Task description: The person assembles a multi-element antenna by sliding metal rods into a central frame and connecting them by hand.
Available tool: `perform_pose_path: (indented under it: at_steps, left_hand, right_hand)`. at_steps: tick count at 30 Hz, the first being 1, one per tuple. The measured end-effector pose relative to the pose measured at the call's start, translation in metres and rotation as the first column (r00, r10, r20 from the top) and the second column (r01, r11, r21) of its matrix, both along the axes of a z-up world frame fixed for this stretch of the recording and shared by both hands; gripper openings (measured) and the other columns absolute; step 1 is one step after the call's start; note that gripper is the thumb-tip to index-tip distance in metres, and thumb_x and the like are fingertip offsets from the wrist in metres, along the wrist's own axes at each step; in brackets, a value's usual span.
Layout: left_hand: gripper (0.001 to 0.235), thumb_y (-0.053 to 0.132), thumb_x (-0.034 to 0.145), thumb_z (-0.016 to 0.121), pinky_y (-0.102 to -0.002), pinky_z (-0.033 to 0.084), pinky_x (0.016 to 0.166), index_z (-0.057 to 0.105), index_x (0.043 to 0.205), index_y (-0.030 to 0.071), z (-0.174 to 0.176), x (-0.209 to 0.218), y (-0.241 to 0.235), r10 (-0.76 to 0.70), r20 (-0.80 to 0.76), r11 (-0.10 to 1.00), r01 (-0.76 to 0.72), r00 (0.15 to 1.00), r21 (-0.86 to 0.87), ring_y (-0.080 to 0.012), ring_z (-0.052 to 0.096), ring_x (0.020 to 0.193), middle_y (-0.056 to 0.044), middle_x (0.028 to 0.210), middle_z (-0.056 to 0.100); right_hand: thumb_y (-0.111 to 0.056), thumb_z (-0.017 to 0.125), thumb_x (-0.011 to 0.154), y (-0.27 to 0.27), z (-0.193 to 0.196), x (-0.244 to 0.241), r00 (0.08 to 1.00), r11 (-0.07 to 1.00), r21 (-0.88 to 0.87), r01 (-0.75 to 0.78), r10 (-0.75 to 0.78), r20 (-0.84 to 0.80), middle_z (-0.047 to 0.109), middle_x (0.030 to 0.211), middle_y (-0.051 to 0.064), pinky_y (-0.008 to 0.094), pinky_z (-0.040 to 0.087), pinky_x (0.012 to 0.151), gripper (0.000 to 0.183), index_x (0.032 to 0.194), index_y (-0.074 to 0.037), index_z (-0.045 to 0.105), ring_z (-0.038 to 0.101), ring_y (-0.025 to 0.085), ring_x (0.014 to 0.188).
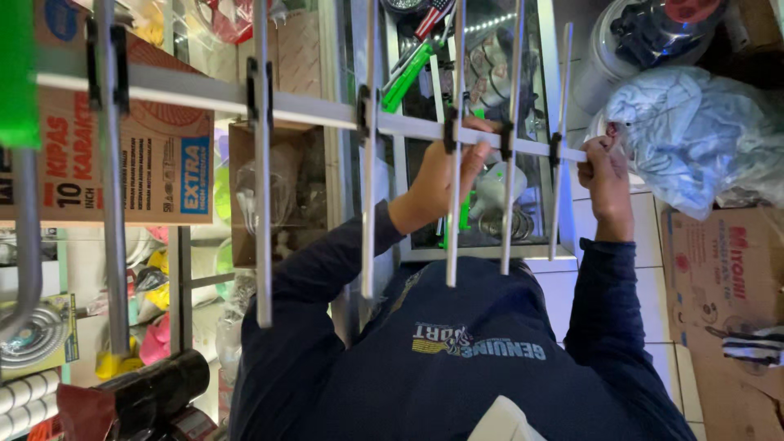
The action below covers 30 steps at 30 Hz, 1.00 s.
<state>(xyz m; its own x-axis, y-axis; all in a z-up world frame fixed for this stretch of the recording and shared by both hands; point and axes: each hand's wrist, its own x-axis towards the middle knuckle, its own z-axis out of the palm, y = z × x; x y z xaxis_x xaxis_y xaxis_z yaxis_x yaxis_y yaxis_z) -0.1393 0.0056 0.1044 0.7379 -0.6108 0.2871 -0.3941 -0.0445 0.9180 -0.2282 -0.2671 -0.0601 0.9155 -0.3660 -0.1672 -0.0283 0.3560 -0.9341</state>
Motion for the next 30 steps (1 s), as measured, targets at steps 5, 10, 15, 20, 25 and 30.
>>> perform_pose_path:
  at_steps: [5,10,15,20,25,30]
  left_hand:
    - [0.022,0.021,0.111,0.056,-0.034,0.06,0.092,0.054,0.124,0.004,-0.029,0.022,-0.001,-0.012,-0.297,0.961,-0.072,0.955,-0.269,-0.0166,0.067,0.102,-0.009,0.114,0.065]
    - [0.021,0.023,0.114,0.05,-0.038,0.061,0.097,0.052,0.127,0.006,-0.044,0.05,0.015,0.033,-0.36,0.944,-0.147,0.932,-0.294,-0.0176,0.068,0.108,-0.009,0.119,0.064]
    - [0.021,0.022,0.112,0.049,-0.038,0.061,0.096,0.052,0.127,0.007,-0.047,0.063,0.033,0.111,-0.439,0.934,-0.244,0.891,-0.26,-0.0179,0.069,0.105,-0.009,0.119,0.064]
    - [0.025,0.023,0.113,0.051,-0.039,0.063,0.093,0.053,0.129,0.004,-0.047,0.069,0.039,0.155,-0.423,0.921,-0.286,0.893,-0.265,-0.0192,0.071,0.1,-0.012,0.115,0.066]
    - [0.029,0.028,0.111,0.049,-0.038,0.063,0.089,0.05,0.129,0.005,-0.032,0.065,0.04,0.167,-0.392,0.932,-0.274,0.905,-0.236,-0.0236,0.076,0.095,-0.011,0.11,0.067]
    - [0.056,0.055,0.102,0.03,-0.034,0.061,0.071,0.054,0.118,0.007,-0.054,0.059,0.048,0.031,-0.675,0.947,-0.237,0.737,-0.215,-0.0249,0.078,0.084,-0.011,0.098,0.076]
  right_hand:
    - [-0.028,0.056,0.109,0.006,-0.026,0.01,0.999,0.997,-0.062,0.038,-0.04,-0.033,0.04,0.072,-0.008,0.022,0.026,0.051,0.025,0.09,-0.015,0.049,0.036,0.003,0.059]
    - [-0.032,0.053,0.111,0.005,-0.021,0.028,0.997,0.951,-0.303,0.058,-0.071,-0.032,0.046,0.075,-0.008,0.023,0.033,0.057,0.028,0.09,-0.013,0.053,0.041,0.003,0.065]
    - [-0.033,0.056,0.109,0.004,-0.006,0.044,0.996,0.903,-0.425,0.06,-0.085,-0.039,0.047,0.073,-0.006,0.025,0.034,0.058,0.033,0.086,-0.01,0.055,0.043,0.004,0.065]
    - [-0.032,0.058,0.109,0.0,0.006,0.055,0.998,0.904,-0.423,0.059,-0.058,0.016,0.05,0.076,-0.006,0.025,0.036,0.061,0.032,0.089,-0.007,0.059,0.044,0.004,0.069]
    - [-0.03,0.058,0.11,-0.002,0.013,0.059,0.995,0.889,-0.454,0.054,-0.011,0.098,0.053,0.08,-0.007,0.025,0.038,0.066,0.03,0.094,-0.005,0.061,0.046,0.004,0.074]
    - [-0.029,0.057,0.112,-0.001,0.006,0.061,0.996,0.915,-0.401,0.034,0.002,0.088,0.048,0.08,-0.007,0.026,0.036,0.066,0.029,0.094,-0.005,0.059,0.043,0.005,0.074]
